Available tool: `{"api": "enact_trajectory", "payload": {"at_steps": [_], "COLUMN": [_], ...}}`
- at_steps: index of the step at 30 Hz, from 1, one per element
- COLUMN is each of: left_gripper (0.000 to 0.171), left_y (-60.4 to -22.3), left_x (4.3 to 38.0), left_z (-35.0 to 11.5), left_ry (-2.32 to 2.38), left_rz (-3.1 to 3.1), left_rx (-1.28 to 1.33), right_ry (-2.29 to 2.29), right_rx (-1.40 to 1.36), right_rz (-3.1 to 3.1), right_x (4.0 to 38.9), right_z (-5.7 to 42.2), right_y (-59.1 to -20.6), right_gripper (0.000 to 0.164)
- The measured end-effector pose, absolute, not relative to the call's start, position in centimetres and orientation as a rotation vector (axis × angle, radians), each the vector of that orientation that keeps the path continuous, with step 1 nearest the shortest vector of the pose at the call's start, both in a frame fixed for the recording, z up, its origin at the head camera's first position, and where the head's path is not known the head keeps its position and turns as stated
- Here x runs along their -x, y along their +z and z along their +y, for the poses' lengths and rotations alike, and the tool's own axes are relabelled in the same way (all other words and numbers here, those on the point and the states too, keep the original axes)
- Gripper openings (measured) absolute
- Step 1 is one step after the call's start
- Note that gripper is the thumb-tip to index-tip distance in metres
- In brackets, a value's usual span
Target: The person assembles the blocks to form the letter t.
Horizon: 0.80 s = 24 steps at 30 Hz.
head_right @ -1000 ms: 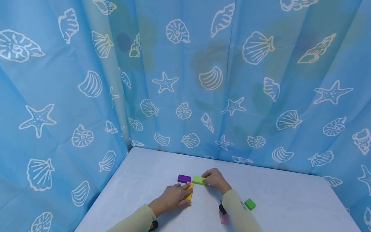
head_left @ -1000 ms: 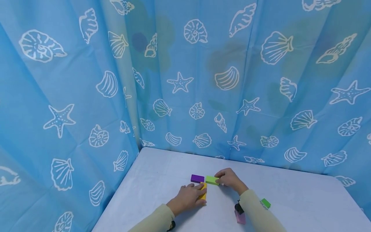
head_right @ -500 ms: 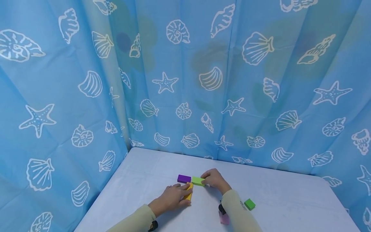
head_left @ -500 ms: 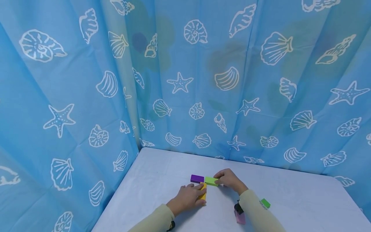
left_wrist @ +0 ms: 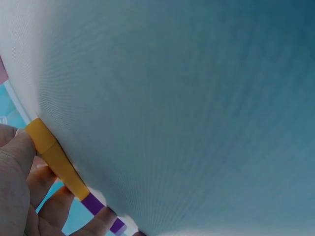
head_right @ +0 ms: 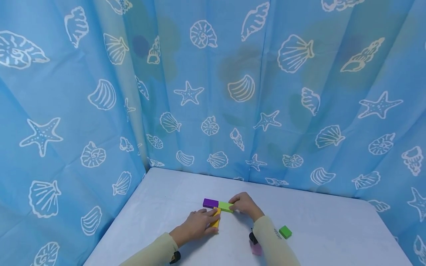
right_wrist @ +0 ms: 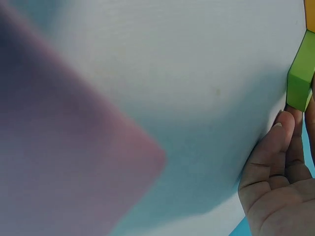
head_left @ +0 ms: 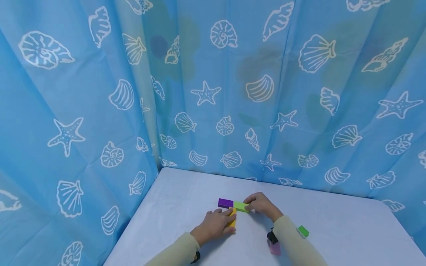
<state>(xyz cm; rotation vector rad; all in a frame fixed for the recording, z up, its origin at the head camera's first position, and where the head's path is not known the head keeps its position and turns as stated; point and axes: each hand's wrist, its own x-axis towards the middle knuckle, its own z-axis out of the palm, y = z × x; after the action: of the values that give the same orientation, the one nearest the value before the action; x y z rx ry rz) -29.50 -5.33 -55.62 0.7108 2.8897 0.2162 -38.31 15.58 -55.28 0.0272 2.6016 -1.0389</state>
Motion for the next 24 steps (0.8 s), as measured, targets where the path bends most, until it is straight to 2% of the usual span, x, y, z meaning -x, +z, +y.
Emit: {"api": "enact_trajectory", "payload": {"at_steps": [24], "left_gripper": [0.056], "left_y": [-55.93], "left_x": [29.65], "left_z": [-5.40], "left_ry": [0.230], "left_rz": [2.894], "left_rx": [-0.717], "right_ry": [-1.048], "right_rx": [0.031], "right_rz": [2.594], "right_x": [37.89], "right_z": [15.45], "right_y": [-54.99], "right_gripper": [0.022]}}
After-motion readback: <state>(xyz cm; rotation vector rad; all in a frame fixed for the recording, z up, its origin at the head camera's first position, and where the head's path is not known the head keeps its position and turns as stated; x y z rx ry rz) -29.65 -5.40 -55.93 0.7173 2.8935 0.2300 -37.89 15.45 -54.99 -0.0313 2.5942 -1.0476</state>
